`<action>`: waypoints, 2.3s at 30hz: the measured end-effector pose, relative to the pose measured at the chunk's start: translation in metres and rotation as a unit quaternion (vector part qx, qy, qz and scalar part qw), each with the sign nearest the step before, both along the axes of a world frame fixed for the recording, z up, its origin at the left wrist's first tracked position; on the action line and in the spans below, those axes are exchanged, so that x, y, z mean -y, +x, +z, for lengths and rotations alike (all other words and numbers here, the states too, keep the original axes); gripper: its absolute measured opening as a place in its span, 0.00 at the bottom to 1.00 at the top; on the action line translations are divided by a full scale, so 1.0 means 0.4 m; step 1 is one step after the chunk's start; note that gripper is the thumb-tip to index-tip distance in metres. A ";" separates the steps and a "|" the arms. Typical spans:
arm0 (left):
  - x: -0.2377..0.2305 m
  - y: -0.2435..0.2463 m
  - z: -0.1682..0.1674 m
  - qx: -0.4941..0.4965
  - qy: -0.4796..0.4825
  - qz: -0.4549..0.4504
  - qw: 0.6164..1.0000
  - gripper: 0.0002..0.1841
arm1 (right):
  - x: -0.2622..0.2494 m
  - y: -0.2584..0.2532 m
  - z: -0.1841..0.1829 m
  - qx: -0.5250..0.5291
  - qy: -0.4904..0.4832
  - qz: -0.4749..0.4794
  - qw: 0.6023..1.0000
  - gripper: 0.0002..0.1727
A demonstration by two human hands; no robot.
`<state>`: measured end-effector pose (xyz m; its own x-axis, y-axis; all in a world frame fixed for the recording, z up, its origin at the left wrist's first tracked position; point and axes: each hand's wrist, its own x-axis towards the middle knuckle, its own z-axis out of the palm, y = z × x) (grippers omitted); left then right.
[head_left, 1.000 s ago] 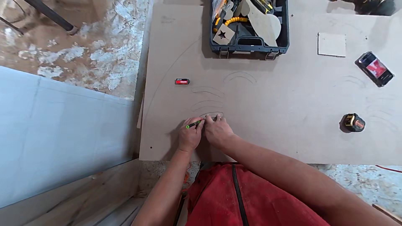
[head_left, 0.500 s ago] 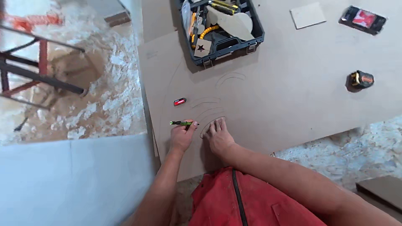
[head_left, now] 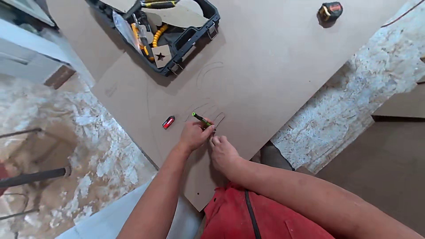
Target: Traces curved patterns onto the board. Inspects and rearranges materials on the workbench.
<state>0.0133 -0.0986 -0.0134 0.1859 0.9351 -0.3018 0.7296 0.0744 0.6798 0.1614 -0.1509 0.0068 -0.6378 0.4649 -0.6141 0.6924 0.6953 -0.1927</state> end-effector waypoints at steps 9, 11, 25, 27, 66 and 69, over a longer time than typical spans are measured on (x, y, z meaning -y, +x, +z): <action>-0.028 0.006 0.016 -0.102 0.031 -0.140 0.984 0.10 | 0.019 0.014 -0.017 -0.049 -0.019 -0.078 0.996 0.23; -0.028 0.008 0.013 -0.119 0.047 -0.172 0.977 0.10 | 0.015 0.020 -0.012 -0.063 -0.034 -0.102 0.992 0.24; -0.047 0.058 -0.026 -0.078 0.148 -0.123 0.978 0.11 | 0.003 0.023 0.004 -0.041 -0.051 -0.077 0.995 0.18; -0.051 0.070 -0.038 -0.065 0.163 -0.104 0.979 0.13 | 0.002 0.023 0.002 -0.046 -0.062 -0.091 0.993 0.19; -0.039 0.172 -0.033 -0.102 0.106 0.161 0.976 0.17 | 0.005 0.034 -0.012 -0.065 -0.056 -0.104 0.991 0.20; -0.027 0.157 -0.035 -0.107 0.104 0.167 0.975 0.17 | 0.002 0.033 -0.006 -0.059 -0.061 -0.102 0.991 0.21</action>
